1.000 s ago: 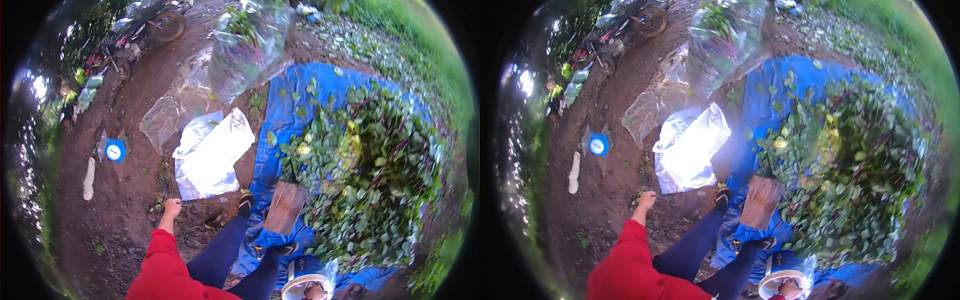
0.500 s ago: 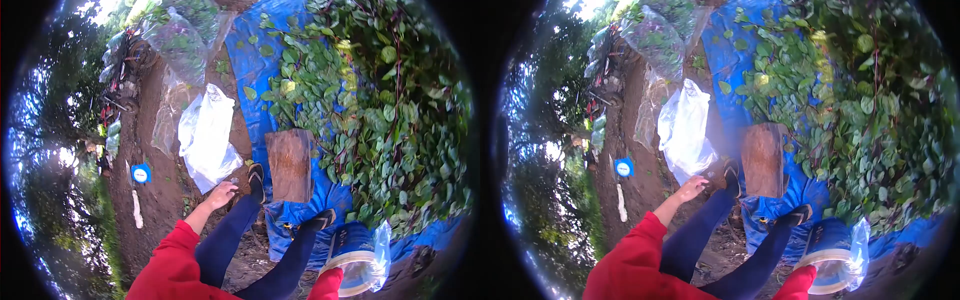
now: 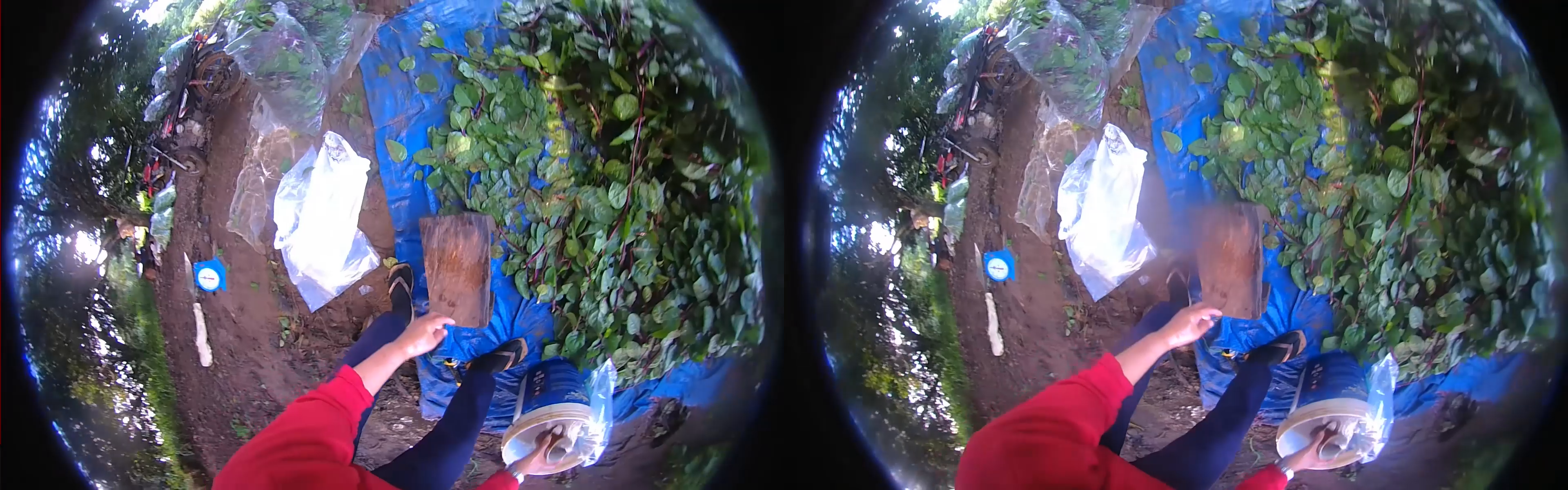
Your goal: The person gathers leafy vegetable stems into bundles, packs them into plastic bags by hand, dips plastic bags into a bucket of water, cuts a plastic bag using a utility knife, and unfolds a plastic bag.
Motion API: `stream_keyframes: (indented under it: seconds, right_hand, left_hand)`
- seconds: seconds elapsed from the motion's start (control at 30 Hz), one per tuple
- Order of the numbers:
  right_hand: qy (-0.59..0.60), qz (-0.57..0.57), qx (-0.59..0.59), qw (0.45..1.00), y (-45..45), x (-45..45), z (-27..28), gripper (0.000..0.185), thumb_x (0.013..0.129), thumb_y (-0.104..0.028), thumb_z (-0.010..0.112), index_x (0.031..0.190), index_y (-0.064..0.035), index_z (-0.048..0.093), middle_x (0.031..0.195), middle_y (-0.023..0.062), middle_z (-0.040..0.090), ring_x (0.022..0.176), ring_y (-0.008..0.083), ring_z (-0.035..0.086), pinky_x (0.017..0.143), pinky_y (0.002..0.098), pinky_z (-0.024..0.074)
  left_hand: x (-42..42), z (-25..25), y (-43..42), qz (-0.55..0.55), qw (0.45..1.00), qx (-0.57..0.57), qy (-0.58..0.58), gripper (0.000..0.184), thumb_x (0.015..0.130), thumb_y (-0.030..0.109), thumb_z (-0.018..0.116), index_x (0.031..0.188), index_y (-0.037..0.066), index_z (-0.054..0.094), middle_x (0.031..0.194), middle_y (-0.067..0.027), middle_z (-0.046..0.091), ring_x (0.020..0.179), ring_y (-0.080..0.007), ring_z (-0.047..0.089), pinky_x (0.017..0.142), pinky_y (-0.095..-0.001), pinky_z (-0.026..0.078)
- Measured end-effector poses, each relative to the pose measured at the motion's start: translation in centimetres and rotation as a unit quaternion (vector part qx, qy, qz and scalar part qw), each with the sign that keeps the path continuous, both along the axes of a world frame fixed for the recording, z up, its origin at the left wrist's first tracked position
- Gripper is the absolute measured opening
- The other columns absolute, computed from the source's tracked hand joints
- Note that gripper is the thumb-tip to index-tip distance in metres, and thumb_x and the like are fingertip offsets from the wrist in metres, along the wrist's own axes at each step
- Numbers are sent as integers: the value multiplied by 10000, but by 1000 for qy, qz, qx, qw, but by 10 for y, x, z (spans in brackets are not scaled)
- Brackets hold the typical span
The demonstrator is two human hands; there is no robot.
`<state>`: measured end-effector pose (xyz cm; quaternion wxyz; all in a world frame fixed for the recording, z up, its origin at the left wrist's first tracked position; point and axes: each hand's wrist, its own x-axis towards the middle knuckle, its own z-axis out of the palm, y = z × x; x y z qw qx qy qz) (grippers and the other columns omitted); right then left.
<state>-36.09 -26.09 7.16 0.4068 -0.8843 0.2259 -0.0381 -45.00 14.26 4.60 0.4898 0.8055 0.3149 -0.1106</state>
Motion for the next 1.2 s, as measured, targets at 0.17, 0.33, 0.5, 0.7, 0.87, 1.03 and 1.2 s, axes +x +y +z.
stream_keyframes:
  seconds: [0.17, 0.33, 0.5, 0.7, 0.87, 1.03, 1.2]
  right_hand:
    - [40, 116, -74, 990, 43, 29, 108, 653, 667, -250, 671, 1222, -8, 428, 1135, 169, 538, 1010, 273, 537, 880, 400, 418]
    - [29, 402, -193, 895, 237, 70, 227, 583, 741, -450, 512, 1181, -67, 517, 1146, 154, 555, 1054, 301, 532, 901, 402, 408]
    - [37, 733, -21, 679, 431, 46, 193, 741, 583, -253, 787, 1159, 36, 421, 1075, 193, 537, 990, 297, 542, 884, 372, 412]
    - [320, 740, 254, 534, 737, -62, 199, 701, 686, -335, 717, 1179, 31, 380, 1132, 170, 465, 988, 237, 512, 852, 337, 432]
    - [385, 695, 351, 495, 800, -94, 233, 511, 754, -278, 668, 1100, 27, 449, 924, 94, 563, 813, 124, 558, 634, 287, 493]
    - [272, 712, 203, 615, 684, -50, 143, 608, 745, -247, 694, 1189, -17, 347, 1003, 65, 546, 860, 126, 523, 761, 266, 443]
    - [277, 459, 61, 842, 453, 31, 129, 855, 627, -265, 782, 1232, 22, 250, 1071, 174, 505, 926, 217, 536, 794, 308, 457]
  left_hand:
    - [43, 39, -19, 61, 976, -201, -50, 285, 849, 198, 545, 1115, 96, 554, 930, -105, 621, 852, -197, 599, 761, -325, 475]
    - [102, 75, 4, 213, 809, -524, -161, 326, 863, 152, 547, 1170, 52, 501, 1106, -58, 557, 1049, -150, 511, 916, -294, 393]
    - [89, 136, 171, 320, 647, -647, -247, 351, 875, 303, 525, 1156, 93, 506, 1059, -21, 566, 993, -143, 536, 855, -319, 430]
    - [-132, 152, 462, 523, 697, -382, -307, 236, 849, 208, 539, 971, 8, 566, 928, -91, 593, 830, -212, 586, 749, -332, 493]
    - [-235, 238, 533, 695, 673, -12, -252, 297, 841, 151, 523, 1136, 118, 516, 949, -18, 543, 792, -171, 534, 758, -407, 452]
    - [-316, 197, 473, 705, 688, 13, -169, 315, 836, 86, 506, 1145, 30, 530, 879, -15, 601, 714, -135, 542, 673, -265, 448]
    - [-395, 95, 279, 495, 832, 228, 100, 128, 760, 125, 528, 760, 18, 598, 745, -190, 603, 695, -365, 577, 616, -406, 441]
